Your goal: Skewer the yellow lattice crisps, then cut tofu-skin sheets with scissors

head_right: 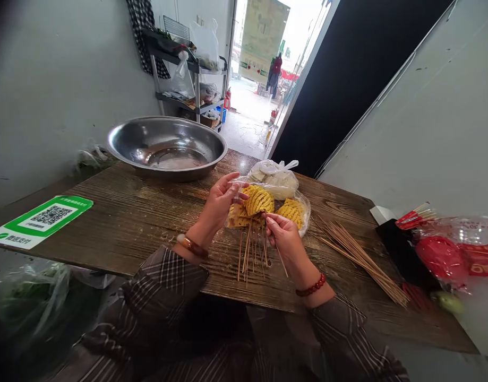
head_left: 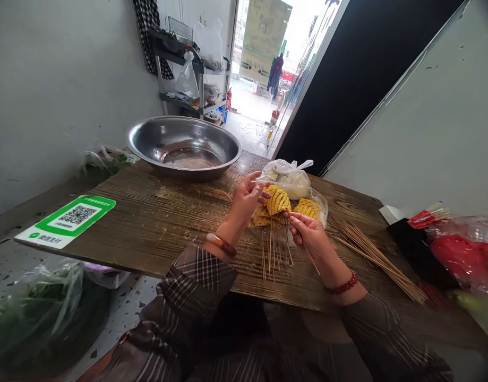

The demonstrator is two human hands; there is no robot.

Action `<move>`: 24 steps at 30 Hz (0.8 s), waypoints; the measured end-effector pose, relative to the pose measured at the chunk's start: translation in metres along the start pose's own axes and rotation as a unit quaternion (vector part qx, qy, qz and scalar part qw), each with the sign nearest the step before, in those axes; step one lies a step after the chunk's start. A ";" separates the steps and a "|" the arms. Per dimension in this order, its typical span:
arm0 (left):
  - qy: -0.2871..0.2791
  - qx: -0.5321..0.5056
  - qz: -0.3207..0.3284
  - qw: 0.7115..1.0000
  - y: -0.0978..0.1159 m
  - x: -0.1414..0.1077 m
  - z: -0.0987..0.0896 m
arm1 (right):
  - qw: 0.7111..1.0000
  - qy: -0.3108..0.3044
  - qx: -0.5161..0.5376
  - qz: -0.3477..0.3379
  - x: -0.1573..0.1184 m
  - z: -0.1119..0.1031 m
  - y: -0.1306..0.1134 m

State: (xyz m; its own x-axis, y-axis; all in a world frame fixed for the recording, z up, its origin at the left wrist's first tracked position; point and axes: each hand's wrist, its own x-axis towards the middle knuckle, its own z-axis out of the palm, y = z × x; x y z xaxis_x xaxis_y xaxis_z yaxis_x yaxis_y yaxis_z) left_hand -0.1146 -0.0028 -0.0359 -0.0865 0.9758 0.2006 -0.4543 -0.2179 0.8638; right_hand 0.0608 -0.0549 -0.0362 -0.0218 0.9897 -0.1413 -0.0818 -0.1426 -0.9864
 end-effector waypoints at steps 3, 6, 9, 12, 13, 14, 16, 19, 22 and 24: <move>-0.026 -0.006 0.015 1.000 -0.002 0.000 -0.001 | 1.000 -0.013 0.009 -0.018 0.005 0.014 -0.004; -0.035 -0.006 0.024 0.999 -0.003 0.002 -0.002 | 1.000 -0.018 0.017 -0.015 0.013 0.024 -0.003; -0.031 0.006 0.022 0.999 -0.002 0.002 -0.003 | 0.999 0.009 0.023 -0.026 0.019 0.026 0.003; -0.033 0.016 0.022 0.999 -0.001 0.001 -0.003 | 0.998 0.031 0.029 -0.039 0.018 0.024 0.012; -0.037 0.017 0.023 0.999 -0.002 0.001 -0.002 | 0.998 0.030 0.028 -0.040 0.016 0.024 0.014; -0.041 0.017 0.025 0.999 -0.002 0.000 -0.002 | 0.999 0.023 0.023 -0.040 0.015 0.024 0.015; -0.053 0.015 0.028 0.998 -0.003 0.000 -0.002 | 0.999 -0.008 -0.002 -0.050 0.013 0.025 0.015; -0.068 0.018 0.032 0.997 -0.004 0.000 -0.002 | 0.988 -0.066 -0.098 -0.103 0.016 0.028 0.012; -0.078 0.030 0.036 0.996 -0.004 0.001 -0.002 | 0.942 -0.077 -0.258 -0.201 0.021 0.032 0.008; -0.077 0.047 0.036 0.995 -0.004 0.002 -0.001 | 0.909 -0.067 -0.332 -0.244 0.022 0.031 0.006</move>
State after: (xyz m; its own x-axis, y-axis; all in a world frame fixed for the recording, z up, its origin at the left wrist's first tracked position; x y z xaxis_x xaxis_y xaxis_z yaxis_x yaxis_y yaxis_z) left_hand -0.1139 0.0002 -0.0390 0.0238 0.9449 0.3265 -0.3656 -0.2957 0.8825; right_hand 0.0290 -0.0347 -0.0429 -0.2694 0.9167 0.2951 0.5034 0.3953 -0.7684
